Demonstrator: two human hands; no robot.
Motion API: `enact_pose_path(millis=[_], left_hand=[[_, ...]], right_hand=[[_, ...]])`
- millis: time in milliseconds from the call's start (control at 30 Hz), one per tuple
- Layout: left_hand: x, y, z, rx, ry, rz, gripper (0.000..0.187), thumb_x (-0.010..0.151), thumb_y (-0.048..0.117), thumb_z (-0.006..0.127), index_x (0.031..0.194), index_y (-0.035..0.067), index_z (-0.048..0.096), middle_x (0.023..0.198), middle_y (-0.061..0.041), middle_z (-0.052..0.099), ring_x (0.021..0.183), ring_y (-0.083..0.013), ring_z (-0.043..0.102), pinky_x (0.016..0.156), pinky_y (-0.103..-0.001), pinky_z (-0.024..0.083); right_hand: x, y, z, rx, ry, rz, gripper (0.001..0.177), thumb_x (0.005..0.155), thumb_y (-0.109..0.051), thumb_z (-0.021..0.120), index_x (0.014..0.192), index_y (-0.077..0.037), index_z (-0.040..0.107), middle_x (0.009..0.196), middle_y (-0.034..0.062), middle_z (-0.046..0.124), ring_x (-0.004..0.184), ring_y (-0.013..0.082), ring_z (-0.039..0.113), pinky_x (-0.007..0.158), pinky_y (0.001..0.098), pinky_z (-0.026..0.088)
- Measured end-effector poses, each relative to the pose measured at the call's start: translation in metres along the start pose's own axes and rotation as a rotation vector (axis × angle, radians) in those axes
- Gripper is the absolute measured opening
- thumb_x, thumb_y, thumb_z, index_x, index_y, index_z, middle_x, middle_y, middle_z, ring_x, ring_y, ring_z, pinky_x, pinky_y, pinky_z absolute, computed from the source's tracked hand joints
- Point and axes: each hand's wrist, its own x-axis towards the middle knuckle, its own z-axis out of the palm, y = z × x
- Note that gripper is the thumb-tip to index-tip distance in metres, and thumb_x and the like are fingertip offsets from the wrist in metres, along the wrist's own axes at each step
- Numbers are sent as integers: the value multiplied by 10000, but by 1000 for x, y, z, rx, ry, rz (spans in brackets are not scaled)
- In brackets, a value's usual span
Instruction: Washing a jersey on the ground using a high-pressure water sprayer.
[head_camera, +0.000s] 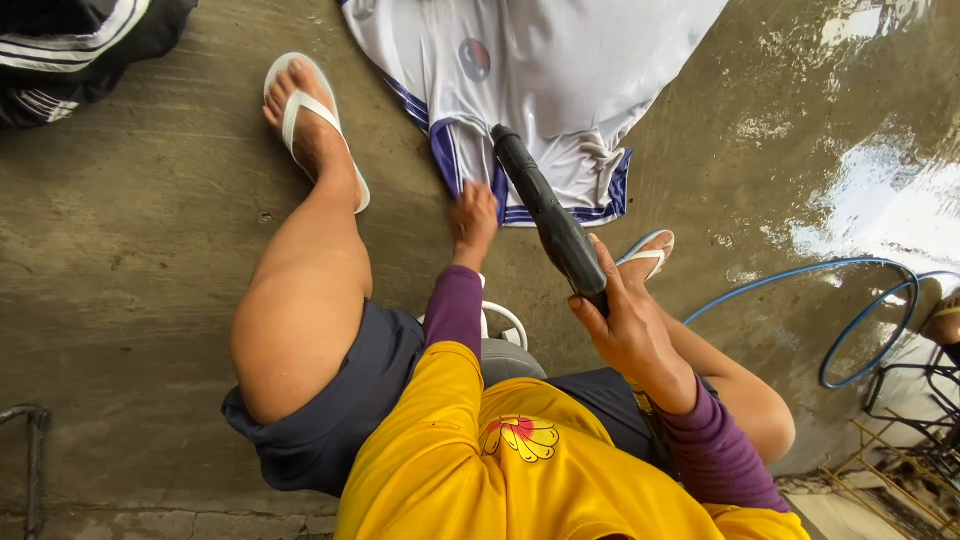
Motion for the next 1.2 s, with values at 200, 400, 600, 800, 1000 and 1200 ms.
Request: enact_pose_path(millis=[200, 400, 600, 800, 1000, 1200], left_hand=[[116, -15, -70, 36, 518, -82, 572, 836, 140, 704, 1394, 199, 590, 1398, -146, 541, 1259, -378, 544, 1024, -604, 438], [139, -44, -32, 219, 438, 25, 48, 954, 273, 633, 968, 250, 672, 920, 11, 573, 980, -219, 582, 944, -511, 425], [95, -2, -20, 73, 449, 127, 112, 776, 259, 789, 805, 260, 681, 938, 46, 530, 963, -209, 555, 822, -444, 462], [68, -6, 26, -38, 303, 146, 61, 862, 213, 714, 913, 241, 695, 917, 26, 513, 840, -233, 596, 683, -397, 523], [33, 1, 9, 60, 277, 161, 214, 986, 188, 576, 1180, 209, 666, 966, -10, 538, 847, -235, 602, 689, -375, 551], [15, 11, 4, 202, 277, 155, 312, 993, 156, 532, 1283, 192, 640, 992, -30, 552, 865, -239, 579, 722, -392, 521]], right_hand=[[4, -19, -7, -18, 29, -75, 772, 946, -325, 622, 1624, -199, 274, 1236, 284, 595, 949, 467, 687, 707, 510, 540], [3, -3, 0, 10, -10, 19, 798, 949, -428, 611, 1646, -260, 259, 1079, 311, 669, 901, 510, 700, 670, 555, 565], [13, 1, 3, 14, -45, 43, 806, 949, -477, 598, 1647, -276, 249, 1129, 330, 637, 917, 538, 683, 706, 589, 566], [10, -17, -9, 23, -82, 89, 802, 965, -459, 571, 1650, -258, 206, 1196, 314, 605, 948, 546, 676, 733, 618, 571], [17, -1, 0, 2, -157, 94, 822, 965, -508, 555, 1659, -273, 183, 1187, 315, 617, 974, 548, 678, 764, 621, 573], [14, -19, -17, 23, -164, 151, 836, 964, -519, 524, 1659, -281, 125, 1087, 346, 674, 938, 587, 669, 782, 671, 556]])
